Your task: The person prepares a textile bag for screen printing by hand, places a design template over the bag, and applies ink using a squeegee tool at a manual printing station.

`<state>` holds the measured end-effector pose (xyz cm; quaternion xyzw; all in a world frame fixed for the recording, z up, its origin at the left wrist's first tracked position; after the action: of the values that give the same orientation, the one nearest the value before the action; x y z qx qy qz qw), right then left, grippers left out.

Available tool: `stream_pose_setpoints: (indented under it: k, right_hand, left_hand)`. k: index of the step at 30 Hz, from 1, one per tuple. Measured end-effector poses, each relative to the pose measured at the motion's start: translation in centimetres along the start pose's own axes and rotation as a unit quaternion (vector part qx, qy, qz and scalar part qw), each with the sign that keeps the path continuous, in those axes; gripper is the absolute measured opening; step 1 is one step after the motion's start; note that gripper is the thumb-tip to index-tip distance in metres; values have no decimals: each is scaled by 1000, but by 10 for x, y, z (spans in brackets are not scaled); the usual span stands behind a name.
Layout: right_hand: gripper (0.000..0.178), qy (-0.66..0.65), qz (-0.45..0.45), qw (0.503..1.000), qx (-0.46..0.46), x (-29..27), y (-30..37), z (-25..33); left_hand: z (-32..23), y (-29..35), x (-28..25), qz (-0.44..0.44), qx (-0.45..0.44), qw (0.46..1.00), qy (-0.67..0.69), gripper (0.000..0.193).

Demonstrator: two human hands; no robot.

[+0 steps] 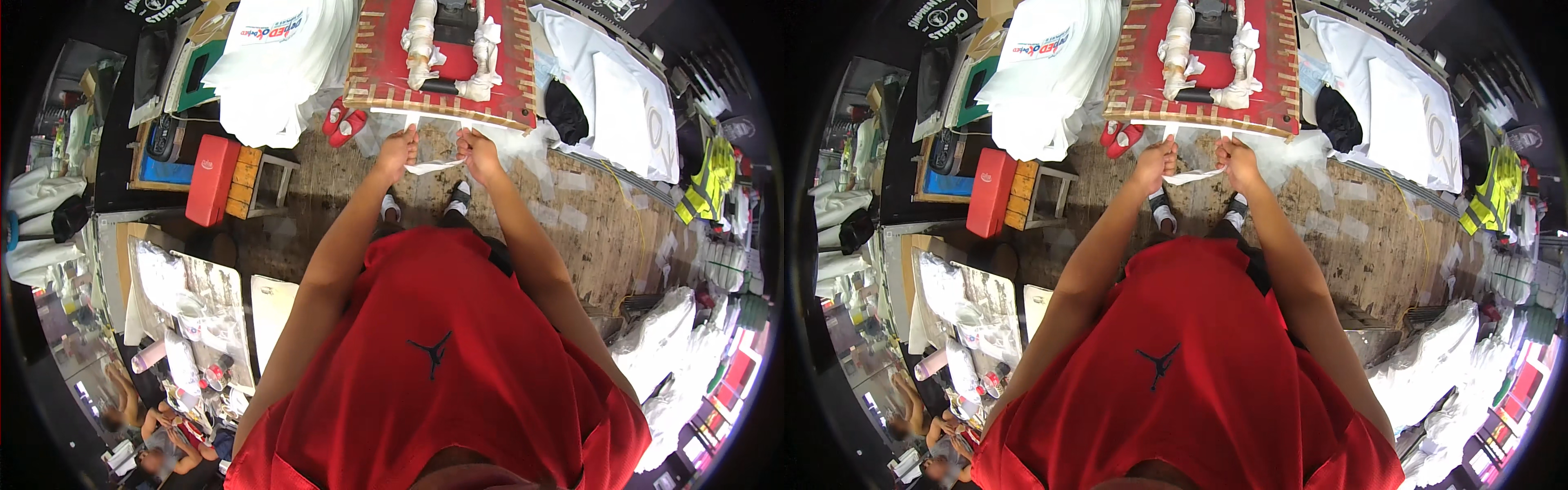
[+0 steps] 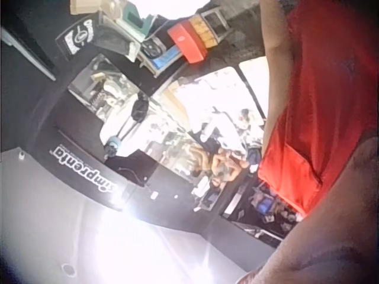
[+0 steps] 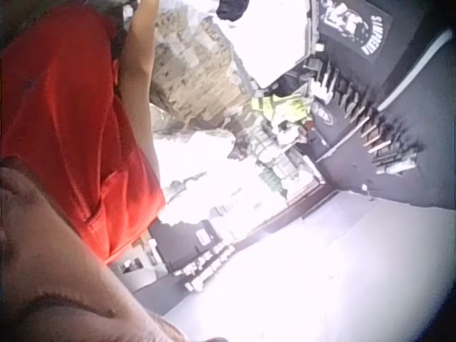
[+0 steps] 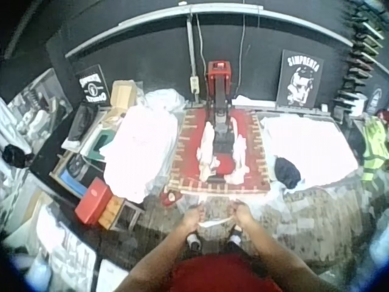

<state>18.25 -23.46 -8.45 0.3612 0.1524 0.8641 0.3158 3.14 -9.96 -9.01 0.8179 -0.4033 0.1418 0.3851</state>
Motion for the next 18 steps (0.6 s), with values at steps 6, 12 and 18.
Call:
stream_pose_setpoints:
  k: [6, 12, 18]
  right_hand:
    - [14, -13, 6, 1000, 6, -1, 2, -2]
    - [19, -36, 19, 999, 18, -1, 6, -4]
    - [19, -11, 7, 1000, 19, 0, 7, -5]
  left_hand:
    - [-1, 0, 0, 5, -14, 1000, 14, 33]
    - [0, 4, 3, 19, -6, 1000, 17, 34]
    - [2, 5, 3, -10, -12, 1000, -15, 37]
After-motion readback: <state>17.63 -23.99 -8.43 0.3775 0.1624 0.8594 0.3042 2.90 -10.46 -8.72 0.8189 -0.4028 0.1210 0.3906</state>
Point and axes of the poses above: each hand's wrist, its own y-axis away from the middle knuckle, its own x-axis out of the palm, z = x × y, the point moved 4 cm from there along -y, towards the middle knuckle
